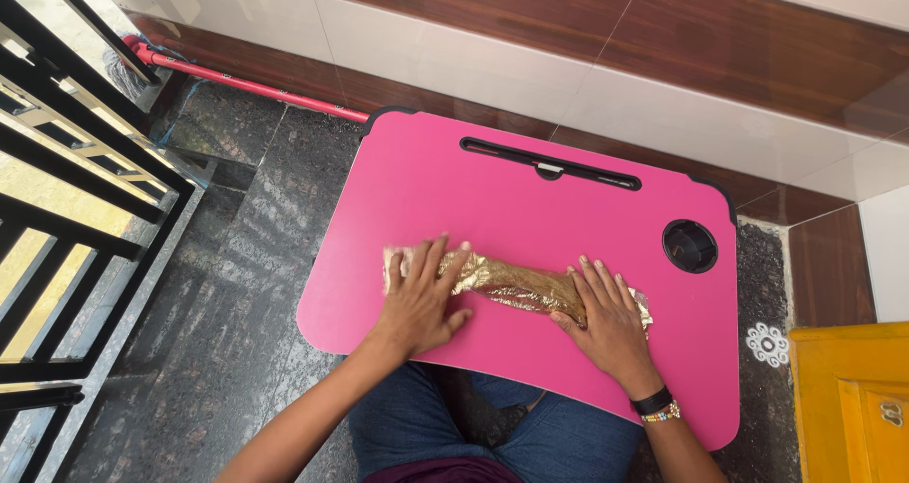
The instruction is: The person places sunglasses on a sheet of gold foil on a pink lap desk, then folds and rolls the foil around the sunglasses to form a cylindrical package. The person repeatedly adjusts and tightens the roll, then briefly unwraps and re-wraps the item.
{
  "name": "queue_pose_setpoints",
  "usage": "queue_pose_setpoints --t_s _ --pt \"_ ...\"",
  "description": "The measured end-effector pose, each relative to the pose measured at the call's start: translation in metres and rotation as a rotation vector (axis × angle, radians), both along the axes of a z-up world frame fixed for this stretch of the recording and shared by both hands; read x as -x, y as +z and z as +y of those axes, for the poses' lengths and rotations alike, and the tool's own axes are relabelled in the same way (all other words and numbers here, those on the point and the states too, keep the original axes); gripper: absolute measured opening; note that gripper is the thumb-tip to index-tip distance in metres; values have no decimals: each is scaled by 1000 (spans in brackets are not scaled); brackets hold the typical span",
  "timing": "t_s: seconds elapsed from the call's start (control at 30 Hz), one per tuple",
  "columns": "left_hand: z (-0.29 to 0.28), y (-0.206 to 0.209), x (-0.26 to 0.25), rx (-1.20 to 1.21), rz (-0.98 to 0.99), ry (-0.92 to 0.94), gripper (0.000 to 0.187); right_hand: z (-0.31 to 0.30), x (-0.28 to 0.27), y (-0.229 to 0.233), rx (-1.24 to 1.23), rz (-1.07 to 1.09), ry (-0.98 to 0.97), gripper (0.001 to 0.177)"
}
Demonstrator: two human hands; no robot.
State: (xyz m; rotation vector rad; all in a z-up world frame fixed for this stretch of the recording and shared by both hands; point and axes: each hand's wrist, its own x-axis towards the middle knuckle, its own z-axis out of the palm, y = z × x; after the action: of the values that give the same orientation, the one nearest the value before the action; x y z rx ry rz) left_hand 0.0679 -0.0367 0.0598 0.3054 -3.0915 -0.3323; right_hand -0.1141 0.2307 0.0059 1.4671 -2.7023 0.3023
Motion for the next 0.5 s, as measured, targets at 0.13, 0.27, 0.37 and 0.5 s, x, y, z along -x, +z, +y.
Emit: queue_pose_setpoints --t_s 0.13,0.27,0.37,0.5 --pt "27 16 8 -151 144 -186 88 -1 0 1 -22 19 -3 86" --pt "74 0 66 -161 328 -327 71 1 1 -1 -23 -13 -8 82" --pt "94 -28 109 -101 336 -295 66 1 0 -3 -7 -23 -8 83" --pt "103 -66 127 -61 296 -195 68 3 0 1 3 -28 -9 86"
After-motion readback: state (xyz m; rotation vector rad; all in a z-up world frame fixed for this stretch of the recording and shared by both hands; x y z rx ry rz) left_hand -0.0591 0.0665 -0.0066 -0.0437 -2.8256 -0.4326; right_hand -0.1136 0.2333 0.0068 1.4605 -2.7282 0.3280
